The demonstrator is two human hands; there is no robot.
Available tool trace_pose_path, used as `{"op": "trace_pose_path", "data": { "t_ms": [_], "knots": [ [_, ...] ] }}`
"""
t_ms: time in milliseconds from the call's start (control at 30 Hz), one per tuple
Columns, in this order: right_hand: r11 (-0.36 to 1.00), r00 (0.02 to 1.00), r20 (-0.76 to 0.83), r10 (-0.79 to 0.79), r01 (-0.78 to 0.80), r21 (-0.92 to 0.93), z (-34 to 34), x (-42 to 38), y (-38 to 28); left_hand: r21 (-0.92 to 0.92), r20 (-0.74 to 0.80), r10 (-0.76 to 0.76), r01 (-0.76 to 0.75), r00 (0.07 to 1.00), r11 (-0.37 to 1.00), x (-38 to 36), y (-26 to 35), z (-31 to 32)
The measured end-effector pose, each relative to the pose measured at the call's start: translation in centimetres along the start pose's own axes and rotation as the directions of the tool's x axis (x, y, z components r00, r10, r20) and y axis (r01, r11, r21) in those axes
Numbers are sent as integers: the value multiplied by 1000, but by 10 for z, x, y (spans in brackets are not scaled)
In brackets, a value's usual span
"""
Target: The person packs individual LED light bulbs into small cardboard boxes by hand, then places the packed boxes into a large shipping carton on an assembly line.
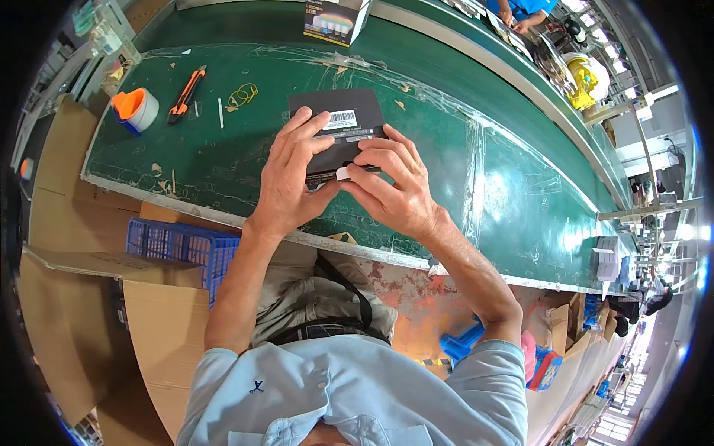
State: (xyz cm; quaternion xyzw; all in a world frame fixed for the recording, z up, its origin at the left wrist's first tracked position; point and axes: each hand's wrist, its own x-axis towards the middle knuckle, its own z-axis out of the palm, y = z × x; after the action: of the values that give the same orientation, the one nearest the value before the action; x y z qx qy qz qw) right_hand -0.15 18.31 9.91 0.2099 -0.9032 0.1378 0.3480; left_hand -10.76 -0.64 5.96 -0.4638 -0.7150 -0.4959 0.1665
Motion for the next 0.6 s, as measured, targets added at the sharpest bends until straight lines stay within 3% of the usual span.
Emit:
{"op": "trace_pose_path", "data": {
  "t_ms": [367,467,533,600],
  "knots": [
    [1000,999,-19,29,-29,6,0,3,1,-3,-3,11,-11,1000,1000,0,-2,2],
    [996,996,52,73,-75,48,-12,21,9,11,-4,12,-12,1000,1000,1,-1,2],
    [963,900,355,252,-271,4,-26,43,9,16,-2,12,-12,1000,1000,0,0,1],
    [965,904,359,232,-262,34,-28,46,19,55,3,17,-17,1000,998,3,2,-1]
  ]
}}
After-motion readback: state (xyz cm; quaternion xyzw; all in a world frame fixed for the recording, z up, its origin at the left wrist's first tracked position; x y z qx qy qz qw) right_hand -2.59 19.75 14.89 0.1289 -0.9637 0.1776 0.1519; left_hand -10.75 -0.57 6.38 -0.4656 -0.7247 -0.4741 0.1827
